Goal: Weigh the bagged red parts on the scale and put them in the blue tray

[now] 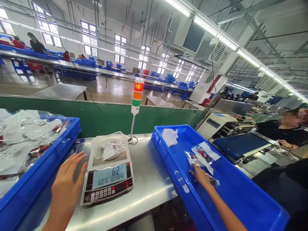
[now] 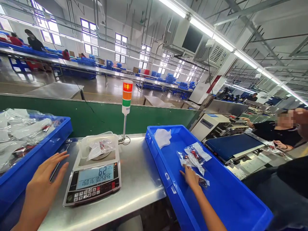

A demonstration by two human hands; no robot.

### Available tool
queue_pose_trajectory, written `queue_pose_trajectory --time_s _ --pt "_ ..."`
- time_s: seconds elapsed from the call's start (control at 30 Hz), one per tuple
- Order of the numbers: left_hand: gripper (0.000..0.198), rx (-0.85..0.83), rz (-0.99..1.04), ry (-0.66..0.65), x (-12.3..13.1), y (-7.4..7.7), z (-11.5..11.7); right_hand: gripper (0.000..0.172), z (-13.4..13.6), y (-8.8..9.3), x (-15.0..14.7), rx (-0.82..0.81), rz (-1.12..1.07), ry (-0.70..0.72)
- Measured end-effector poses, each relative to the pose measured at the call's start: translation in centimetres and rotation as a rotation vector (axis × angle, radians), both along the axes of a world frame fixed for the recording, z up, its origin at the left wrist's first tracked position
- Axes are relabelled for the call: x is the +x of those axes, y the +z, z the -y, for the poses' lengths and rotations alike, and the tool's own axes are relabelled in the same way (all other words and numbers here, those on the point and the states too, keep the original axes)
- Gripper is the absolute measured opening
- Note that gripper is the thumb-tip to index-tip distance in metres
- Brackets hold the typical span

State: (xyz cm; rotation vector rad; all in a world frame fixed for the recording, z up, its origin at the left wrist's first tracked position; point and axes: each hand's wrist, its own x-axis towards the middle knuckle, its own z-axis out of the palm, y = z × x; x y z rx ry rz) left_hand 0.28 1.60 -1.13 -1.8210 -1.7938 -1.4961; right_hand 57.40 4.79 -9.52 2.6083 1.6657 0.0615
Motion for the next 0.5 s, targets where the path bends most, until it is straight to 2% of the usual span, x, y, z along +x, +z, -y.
queue_pose_trajectory --time_s 0.1,0.23,0.37,0.43,0.5 --pt "0.045 -0.002 -0.043 -0.033 1.0 0.0 -0.3 0.042 0.5 -0.8 0.1 -0.063 0.037 0.018" --pt "0.04 0.0 -0.094 -0.075 1.6 0.3 -0.3 0.037 0.7 0.5 0.1 -0.092 0.107 -0.011" --pt "0.037 0.013 -0.143 -0.125 2.1 0.6 -0.6 0.036 1.9 4.3 0.4 -0.095 0.138 -0.062" --pt "0.037 -0.007 -0.18 -0.184 2.7 0.7 -1.2 0.038 2.8 7.1 0.4 -0.031 0.164 -0.112" --pt "0.039 -0.067 -0.194 -0.28 3.7 0.8 -2.4 0.041 3.5 10.4 -0.2 0.098 0.18 -0.135"
